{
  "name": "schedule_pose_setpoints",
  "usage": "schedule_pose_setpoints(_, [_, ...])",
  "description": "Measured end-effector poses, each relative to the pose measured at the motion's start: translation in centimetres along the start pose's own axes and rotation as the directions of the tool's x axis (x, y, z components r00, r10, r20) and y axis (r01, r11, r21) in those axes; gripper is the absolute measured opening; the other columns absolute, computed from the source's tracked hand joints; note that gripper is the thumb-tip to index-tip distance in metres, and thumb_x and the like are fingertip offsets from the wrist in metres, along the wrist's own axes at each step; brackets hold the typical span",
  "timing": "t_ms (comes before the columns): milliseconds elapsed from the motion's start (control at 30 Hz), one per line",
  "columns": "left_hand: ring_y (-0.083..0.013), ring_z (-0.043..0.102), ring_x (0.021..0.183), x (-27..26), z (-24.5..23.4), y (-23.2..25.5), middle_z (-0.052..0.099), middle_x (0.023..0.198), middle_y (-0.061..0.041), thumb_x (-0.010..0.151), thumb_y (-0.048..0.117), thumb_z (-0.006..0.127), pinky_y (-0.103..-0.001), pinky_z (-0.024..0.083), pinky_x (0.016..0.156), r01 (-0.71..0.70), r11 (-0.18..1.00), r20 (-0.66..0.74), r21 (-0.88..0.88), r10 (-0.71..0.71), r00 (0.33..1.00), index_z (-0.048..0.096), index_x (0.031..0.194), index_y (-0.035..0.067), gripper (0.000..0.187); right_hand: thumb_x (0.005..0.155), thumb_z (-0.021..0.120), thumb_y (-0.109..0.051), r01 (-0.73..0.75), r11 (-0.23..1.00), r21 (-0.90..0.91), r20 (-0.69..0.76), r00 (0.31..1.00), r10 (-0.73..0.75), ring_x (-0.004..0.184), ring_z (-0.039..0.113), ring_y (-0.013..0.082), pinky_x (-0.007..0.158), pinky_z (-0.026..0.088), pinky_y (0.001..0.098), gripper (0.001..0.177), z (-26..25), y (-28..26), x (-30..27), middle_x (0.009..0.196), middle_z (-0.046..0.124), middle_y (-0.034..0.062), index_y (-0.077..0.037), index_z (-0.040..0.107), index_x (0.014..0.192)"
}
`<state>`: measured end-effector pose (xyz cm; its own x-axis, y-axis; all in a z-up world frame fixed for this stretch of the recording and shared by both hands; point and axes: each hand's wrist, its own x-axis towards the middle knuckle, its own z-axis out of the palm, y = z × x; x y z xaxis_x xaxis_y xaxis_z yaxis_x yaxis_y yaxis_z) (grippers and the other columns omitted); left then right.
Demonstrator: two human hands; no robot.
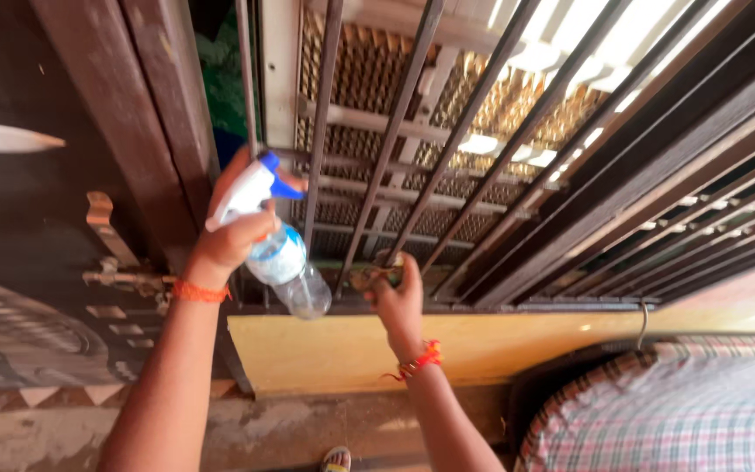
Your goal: The person cleans a metal window frame by spraying liquid from a plastic bottle and wiping the vertical bars and the latch area with a cloth.
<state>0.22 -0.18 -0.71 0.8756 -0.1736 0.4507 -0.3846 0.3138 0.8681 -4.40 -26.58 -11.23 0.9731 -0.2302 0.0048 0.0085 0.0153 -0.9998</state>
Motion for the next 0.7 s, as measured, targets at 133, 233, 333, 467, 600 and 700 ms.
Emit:
schedule_pose_setpoints(133, [-0.0084, 0.055, 0.078, -0.2, 0.2, -0.3, 0.07, 0.114, -0.012, 0.073, 0.001, 0.055, -0.024, 0.047, 0.065, -0.046, 0.999, 0.013, 0.004, 0.046, 0.999, 0.051, 0.129, 0.006, 0.057, 0.096, 0.061, -0.008, 0.169, 0.98, 0.102, 0.022, 0.985, -0.172, 0.057, 0.062, 0.0084, 0.044, 0.048, 0.0227, 0.035, -0.5, -8.1, -0.5, 0.089, 0.07, 0.0037, -0.011, 0.05, 0.128])
schedule_pose_setpoints(233, [-0.0124, 0.057, 0.087, 0.0, 0.0, -0.3, 0.07, 0.117, -0.013, 0.073, -0.001, 0.055, -0.027, 0.048, 0.07, -0.052, 0.999, 0.016, -0.005, 0.053, 0.998, 0.05, 0.127, 0.004, 0.055, 0.101, 0.062, -0.012, 0.272, 0.962, -0.009, 0.036, 0.962, -0.272, 0.057, 0.061, 0.0082, 0.043, 0.049, 0.0235, 0.025, -0.2, -9.3, 0.0, 0.089, 0.069, 0.0044, -0.005, 0.051, 0.123])
schedule_pose_setpoints(333, [-0.0162, 0.057, 0.109, -0.5, 1.2, 0.3, 0.066, 0.124, -0.013, 0.073, -0.001, 0.055, -0.031, 0.048, 0.092, -0.11, 0.992, -0.01, 0.058, 0.111, 0.994, 0.043, 0.137, 0.004, 0.066, 0.103, 0.059, -0.014, 0.391, 0.915, -0.097, 0.098, 0.919, -0.382, 0.059, 0.061, 0.006, 0.046, 0.051, 0.0225, 0.025, -0.7, -6.6, 0.2, 0.09, 0.07, 0.0034, -0.006, 0.05, 0.125])
schedule_pose_setpoints(467, [-0.0196, 0.046, 0.136, -1.9, 4.6, 2.5, 0.05, 0.143, -0.014, 0.075, 0.001, 0.055, -0.033, 0.035, 0.115, -0.181, 0.958, -0.146, 0.224, 0.217, 0.965, 0.025, 0.156, 0.004, 0.086, 0.1, 0.061, -0.015, 0.282, 0.94, -0.191, 0.145, 0.955, -0.257, 0.054, 0.064, 0.0088, 0.044, 0.051, 0.0239, 0.027, -1.6, -1.7, 0.1, 0.09, 0.071, 0.0037, -0.005, 0.052, 0.124])
schedule_pose_setpoints(600, [-0.0312, 0.029, 0.155, -3.8, 9.6, 5.1, 0.03, 0.164, -0.022, 0.077, 0.0, 0.058, -0.042, 0.022, 0.126, -0.227, 0.837, -0.245, 0.497, 0.386, 0.889, 0.017, 0.161, -0.001, 0.094, 0.096, 0.063, -0.015, 0.152, 0.954, -0.259, 0.118, 0.985, -0.125, 0.051, 0.066, 0.0116, 0.042, 0.051, 0.0262, 0.031, -2.0, 0.5, 0.2, 0.091, 0.073, 0.0047, -0.007, 0.053, 0.124])
schedule_pose_setpoints(700, [-0.0441, 0.023, 0.151, -4.6, 12.3, 6.7, 0.021, 0.159, -0.032, 0.076, 0.0, 0.055, -0.048, 0.023, 0.122, -0.189, 0.662, -0.238, 0.725, 0.499, 0.833, 0.02, 0.155, -0.004, 0.087, 0.095, 0.066, -0.012, 0.168, 0.924, -0.344, 0.149, 0.981, -0.123, 0.054, 0.07, 0.0118, 0.045, 0.053, 0.0263, 0.028, -3.0, 0.9, 0.5, 0.088, 0.074, 0.007, -0.004, 0.059, 0.121])
